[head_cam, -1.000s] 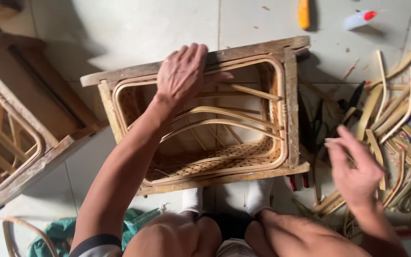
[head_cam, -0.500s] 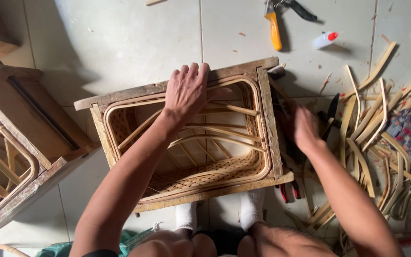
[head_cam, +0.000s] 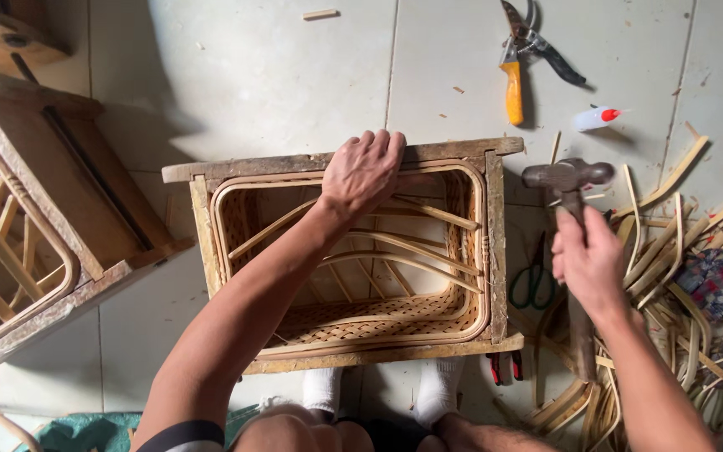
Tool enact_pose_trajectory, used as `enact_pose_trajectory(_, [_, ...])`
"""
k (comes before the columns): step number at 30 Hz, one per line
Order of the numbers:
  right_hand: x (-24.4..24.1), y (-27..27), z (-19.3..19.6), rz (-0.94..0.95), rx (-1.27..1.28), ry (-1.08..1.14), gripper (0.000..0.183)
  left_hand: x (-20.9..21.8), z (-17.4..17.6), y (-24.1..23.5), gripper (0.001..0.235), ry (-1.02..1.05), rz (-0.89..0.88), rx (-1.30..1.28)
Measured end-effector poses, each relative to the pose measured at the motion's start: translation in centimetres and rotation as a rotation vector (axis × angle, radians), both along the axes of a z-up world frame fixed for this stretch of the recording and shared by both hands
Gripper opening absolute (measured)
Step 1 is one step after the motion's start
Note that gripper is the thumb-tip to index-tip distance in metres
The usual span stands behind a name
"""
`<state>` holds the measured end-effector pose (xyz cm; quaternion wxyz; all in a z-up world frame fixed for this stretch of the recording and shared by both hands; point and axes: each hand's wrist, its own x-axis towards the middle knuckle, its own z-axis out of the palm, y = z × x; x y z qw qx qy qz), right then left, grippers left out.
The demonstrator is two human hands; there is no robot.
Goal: The person inserts thin wooden strips into a rectangular basket frame, secures them with a hammer, and applies glue to the joints. The person uses pliers and a hammer to adjust and fasten the strips, then applies glue along the edges of the basket.
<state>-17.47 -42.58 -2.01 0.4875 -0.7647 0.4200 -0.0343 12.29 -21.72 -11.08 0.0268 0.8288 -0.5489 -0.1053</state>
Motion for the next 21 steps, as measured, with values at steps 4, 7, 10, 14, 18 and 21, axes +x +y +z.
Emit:
enact_pose_trajectory(4, [3.2, 3.2, 5.4, 0.343, -0.31, -0.102, 0.019, 0.2, 0.8, -0.2, 0.082, 0.005, 0.017, 0.001])
enact_pose_trajectory(7, [7.1, 3.8, 5.5, 0.497, -0.438, -0.116, 0.019, 0.3, 1.4, -0.3, 0.078, -0.006, 0.015, -0.02])
enact_pose_trajectory(10, [8.0, 3.2, 4.5, 0.525, -0.392, -0.042, 0.022, 0.1, 1.3, -0.2, 0.079, 0.015, 0.0, 0.037])
enact_pose_trajectory(14, [6.1, 2.3, 5.3, 0.496, -0.389, -0.067, 0.027, 0.2, 1.7, -0.2, 0.084, -0.027, 0.017, -0.087])
enact_pose_trajectory(18, [1.2, 3.1, 8.2, 0.588, -0.529, 0.028, 0.028, 0.0, 0.8, 0.1, 0.081, -0.029, 0.01, -0.1])
enact_pose_trajectory(21, [-2.9, 4.8, 10.8, 0.773, -0.449, 0.143, 0.037, 0.5, 0.2, 0.0, 0.082, -0.044, 0.0, -0.113])
